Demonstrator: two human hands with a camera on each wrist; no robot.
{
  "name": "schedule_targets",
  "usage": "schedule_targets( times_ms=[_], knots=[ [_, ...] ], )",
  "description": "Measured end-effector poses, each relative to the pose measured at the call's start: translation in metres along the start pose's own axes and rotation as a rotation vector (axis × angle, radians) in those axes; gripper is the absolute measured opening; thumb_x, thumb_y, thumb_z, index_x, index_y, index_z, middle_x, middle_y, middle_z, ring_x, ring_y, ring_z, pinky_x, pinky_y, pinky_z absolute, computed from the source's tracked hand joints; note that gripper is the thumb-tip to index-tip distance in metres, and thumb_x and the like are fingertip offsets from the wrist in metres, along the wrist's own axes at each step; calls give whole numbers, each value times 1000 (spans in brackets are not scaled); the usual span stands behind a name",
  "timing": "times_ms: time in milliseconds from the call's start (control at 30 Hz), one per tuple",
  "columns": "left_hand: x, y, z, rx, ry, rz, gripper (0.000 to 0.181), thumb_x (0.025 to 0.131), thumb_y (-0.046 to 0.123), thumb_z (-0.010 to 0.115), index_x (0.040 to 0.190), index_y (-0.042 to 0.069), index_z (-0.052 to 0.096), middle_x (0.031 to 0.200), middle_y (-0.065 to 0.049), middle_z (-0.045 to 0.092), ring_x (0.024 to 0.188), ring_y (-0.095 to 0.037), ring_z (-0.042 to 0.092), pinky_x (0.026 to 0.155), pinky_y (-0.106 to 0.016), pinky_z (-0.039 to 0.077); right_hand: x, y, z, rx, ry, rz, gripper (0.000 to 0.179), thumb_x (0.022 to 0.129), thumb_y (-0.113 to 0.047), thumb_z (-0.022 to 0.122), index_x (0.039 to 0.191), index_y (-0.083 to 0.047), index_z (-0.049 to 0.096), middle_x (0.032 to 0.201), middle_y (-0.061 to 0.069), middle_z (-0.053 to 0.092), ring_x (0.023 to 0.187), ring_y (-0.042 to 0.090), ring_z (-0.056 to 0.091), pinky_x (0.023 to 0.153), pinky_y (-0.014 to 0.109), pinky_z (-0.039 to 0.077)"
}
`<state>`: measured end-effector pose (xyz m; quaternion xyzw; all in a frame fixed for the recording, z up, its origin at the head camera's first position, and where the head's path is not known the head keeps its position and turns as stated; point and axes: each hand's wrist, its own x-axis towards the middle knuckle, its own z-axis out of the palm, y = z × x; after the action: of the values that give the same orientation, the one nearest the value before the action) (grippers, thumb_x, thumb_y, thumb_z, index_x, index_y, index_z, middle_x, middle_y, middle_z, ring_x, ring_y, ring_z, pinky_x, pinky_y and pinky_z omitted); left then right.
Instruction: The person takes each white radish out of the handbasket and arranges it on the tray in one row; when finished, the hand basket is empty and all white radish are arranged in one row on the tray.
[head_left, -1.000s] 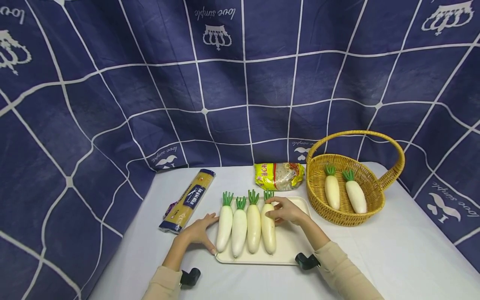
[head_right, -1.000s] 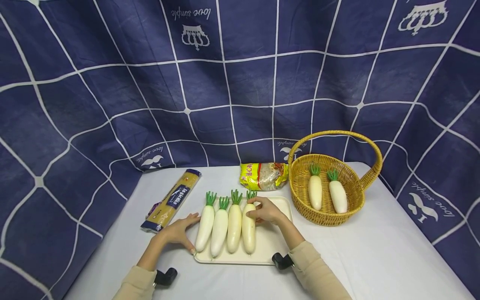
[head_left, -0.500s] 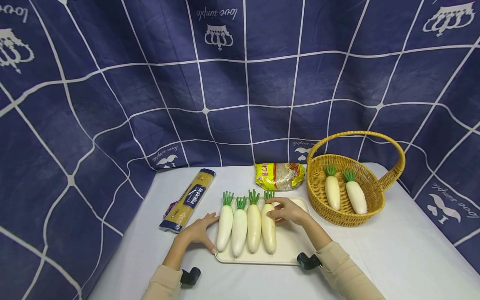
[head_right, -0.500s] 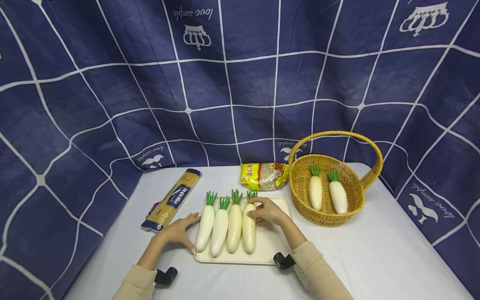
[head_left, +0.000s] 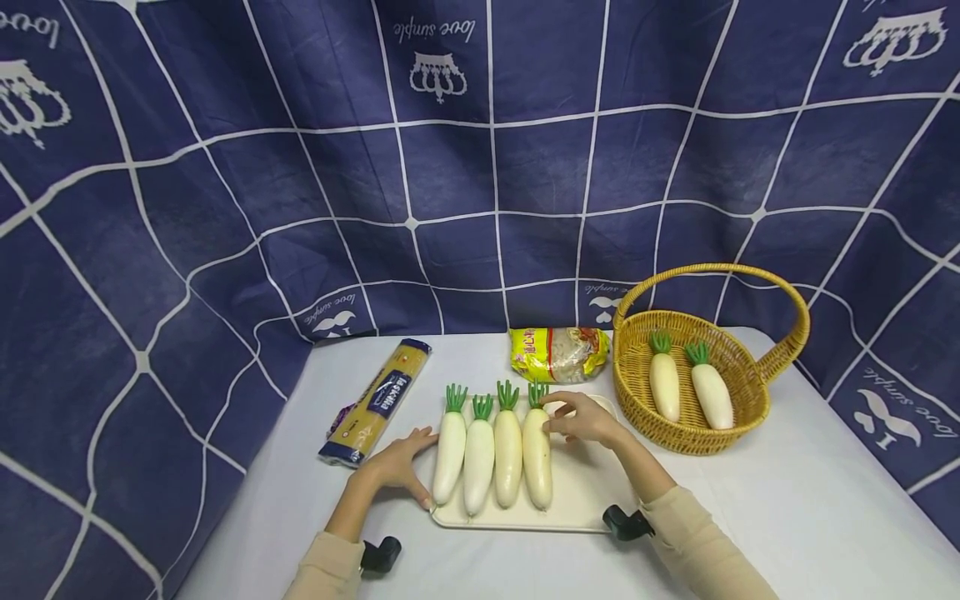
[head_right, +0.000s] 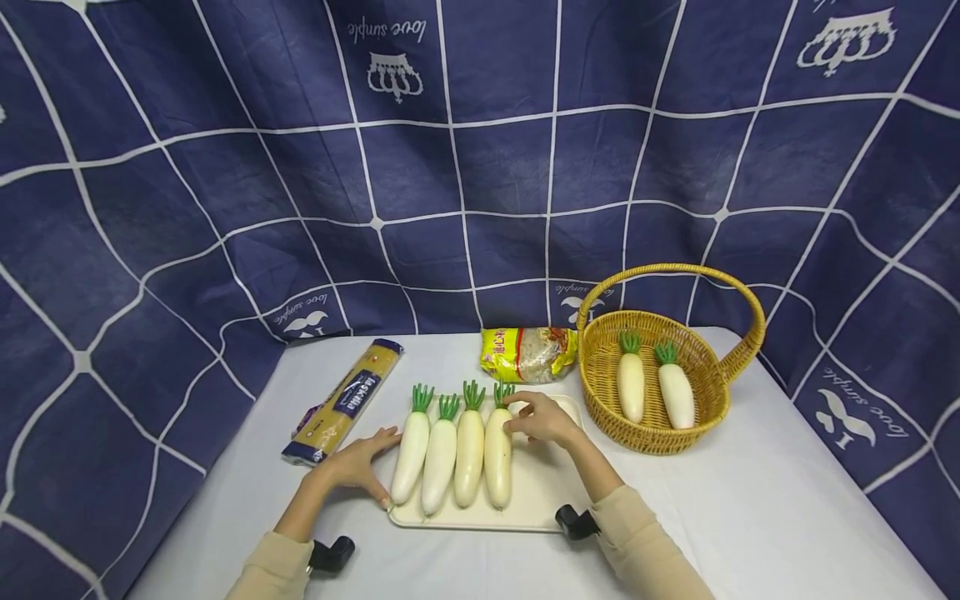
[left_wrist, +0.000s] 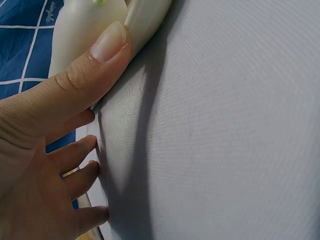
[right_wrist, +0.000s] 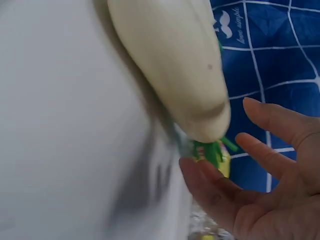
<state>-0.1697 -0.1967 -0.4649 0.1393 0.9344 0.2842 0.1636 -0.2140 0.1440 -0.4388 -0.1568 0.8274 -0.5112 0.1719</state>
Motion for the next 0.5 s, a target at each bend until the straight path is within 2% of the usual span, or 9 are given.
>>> schedule_targets(
  times_ms=[100,233,500],
  knots=[
    [0,0,0,3,-1,-4,106,44,19,93,137,2,46,146,-23,34,134,-48,26,107,-65,22,-4,-5,-9,-54,19,-32,52,83,-11,68,129,6,50,110,31,56,92,31,60,68,44,58],
    [-1,1,0,-5,-1,-3,106,44,19,93,137,2,46,146,-24,34,134,-50,26,106,-66,21,-10,-14,-28,-61,26,-64,53,86,-11,66,131,8,47,117,36,51,104,40,55,73,46,58],
    [-2,1,0,-6,3,8,106,43,19,93,136,2,47,146,-23,35,134,-48,26,107,-66,22,-24,-31,-80,-144,60,-73,47,88,-12,63,129,6,49,106,27,59,88,28,62,69,41,58]
  ],
)
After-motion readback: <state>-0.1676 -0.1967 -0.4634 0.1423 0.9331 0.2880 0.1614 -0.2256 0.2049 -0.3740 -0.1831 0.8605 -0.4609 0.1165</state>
